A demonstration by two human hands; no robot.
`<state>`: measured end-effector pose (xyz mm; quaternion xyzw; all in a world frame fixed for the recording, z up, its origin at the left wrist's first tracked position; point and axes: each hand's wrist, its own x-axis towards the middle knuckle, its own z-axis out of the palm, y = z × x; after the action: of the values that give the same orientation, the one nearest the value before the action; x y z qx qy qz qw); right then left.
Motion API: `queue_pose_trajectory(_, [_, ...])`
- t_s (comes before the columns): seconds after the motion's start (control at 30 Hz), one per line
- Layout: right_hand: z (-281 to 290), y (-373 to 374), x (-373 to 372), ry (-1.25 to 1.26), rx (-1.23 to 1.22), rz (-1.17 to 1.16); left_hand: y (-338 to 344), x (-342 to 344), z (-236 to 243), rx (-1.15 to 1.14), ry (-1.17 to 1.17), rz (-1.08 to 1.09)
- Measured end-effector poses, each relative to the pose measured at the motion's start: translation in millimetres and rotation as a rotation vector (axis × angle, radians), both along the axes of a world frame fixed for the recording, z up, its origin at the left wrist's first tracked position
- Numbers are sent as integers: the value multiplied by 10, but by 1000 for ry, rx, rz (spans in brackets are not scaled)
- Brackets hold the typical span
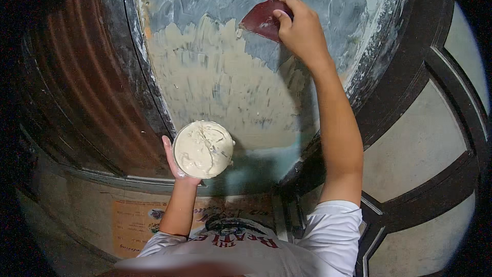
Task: The person applies wall putty to a plaster wall surface using a putty knife to scoop putty from a bowl and spread it onto the wall.
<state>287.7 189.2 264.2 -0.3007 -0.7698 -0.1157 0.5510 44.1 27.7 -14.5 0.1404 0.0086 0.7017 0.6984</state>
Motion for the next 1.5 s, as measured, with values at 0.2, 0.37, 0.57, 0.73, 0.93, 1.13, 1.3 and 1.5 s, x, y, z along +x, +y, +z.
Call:
queue_pose_trajectory(0.2, [-117,-84,-120,-105,-45,-23,18,19,-1,0,-34,37])
queue_pose_trajectory(0.37, [101,-58,-102,9,-56,3,50,46,-32,53,13,-2])
queue_pose_trajectory(0.57, [-36,-18,27,-50,-121,50,29,46,26,53,-31,19])
queue_pose_trajectory(0.73, [24,16,-72,-23,-64,-14,65,66,5,-16,-12,30])
queue_pose_trajectory(0.93, [100,-28,-6,24,-91,62,77,38,-41,-16,-13,41])
queue_pose_trajectory(1.13, [-18,-46,-126,-62,-56,-15,22,58,46,-17,-69,25])
queue_pose_trajectory(1.3, [130,0,-53,125,-24,89,-1,79,41,-14,-38,42])
queue_pose_trajectory(1.5, [-151,-48,-88,-124,-150,-28,-23,77,47,-48,-25,83])
